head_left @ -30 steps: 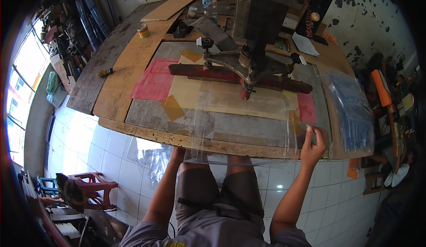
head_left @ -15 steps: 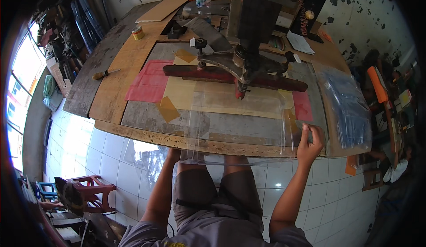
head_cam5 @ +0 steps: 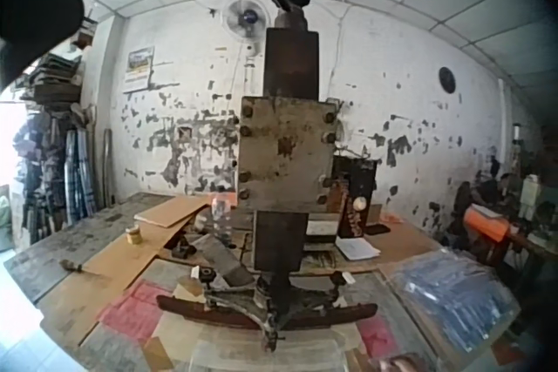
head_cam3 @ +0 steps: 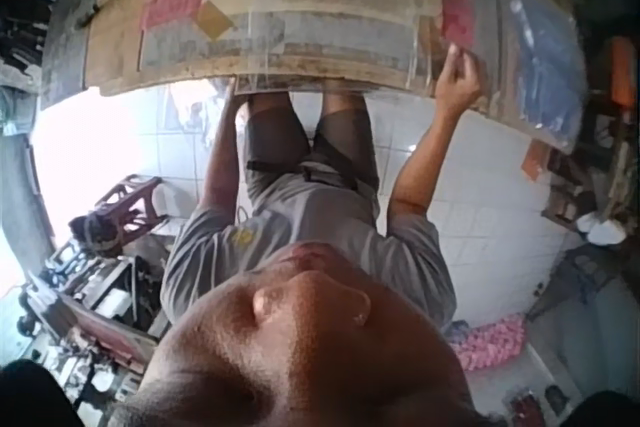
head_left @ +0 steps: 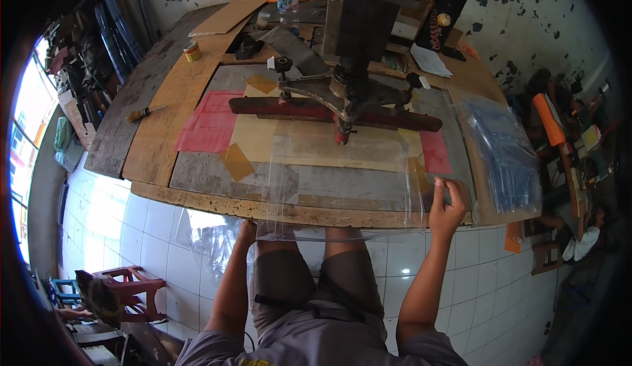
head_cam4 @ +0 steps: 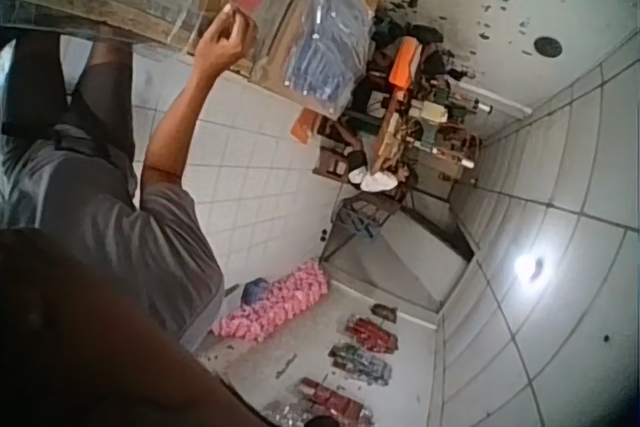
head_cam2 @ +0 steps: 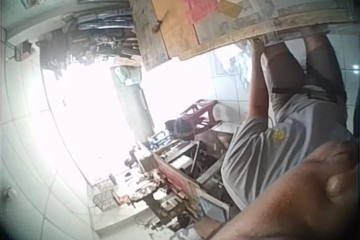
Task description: The person places a plastic sheet onto a heat-sealing machine, aligns it, and presses the machine head down to seal the edges.
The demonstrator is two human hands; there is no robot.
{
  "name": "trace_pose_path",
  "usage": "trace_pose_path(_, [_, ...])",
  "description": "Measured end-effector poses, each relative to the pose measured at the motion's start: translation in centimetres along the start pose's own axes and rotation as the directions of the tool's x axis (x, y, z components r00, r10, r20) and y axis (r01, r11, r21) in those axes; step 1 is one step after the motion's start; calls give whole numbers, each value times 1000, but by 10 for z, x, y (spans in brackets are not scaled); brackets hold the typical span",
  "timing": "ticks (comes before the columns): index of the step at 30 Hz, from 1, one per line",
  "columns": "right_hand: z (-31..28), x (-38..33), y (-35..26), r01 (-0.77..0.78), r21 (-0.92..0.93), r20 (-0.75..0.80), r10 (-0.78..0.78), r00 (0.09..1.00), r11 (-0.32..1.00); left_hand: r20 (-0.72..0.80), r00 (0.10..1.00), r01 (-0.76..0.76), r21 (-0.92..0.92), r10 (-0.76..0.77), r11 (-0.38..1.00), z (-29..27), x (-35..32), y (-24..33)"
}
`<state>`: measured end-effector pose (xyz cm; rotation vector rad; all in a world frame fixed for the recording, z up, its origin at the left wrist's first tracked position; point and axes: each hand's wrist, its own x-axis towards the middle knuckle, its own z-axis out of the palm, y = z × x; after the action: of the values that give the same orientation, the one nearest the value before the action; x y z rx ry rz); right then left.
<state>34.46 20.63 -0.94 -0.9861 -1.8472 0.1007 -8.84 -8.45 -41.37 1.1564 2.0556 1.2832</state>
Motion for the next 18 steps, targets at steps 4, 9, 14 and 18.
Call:
trace_pose_path(4, [4, -1, -1, -6, 21, 18, 6, 1000, 1000, 51, 996, 75, 18, -76, 997, -17, -2, -5])
trace_pose_path(9, [0, 4, -5, 10, 13, 65, -11, 998, 1000, -20, 990, 143, -9, -143, 990, -13, 6, 31])
trace_pose_path(14, [0, 5, -5, 35, 71, 152, -46, 987, 997, 11, 944, 329, 21, -329, 944, -14, 10, 26])
trace_pose_path(18, [12, 11, -8, 31, 194, 270, -83, 959, 980, -16, 983, 182, 273, -185, 945, -32, 17, 9])
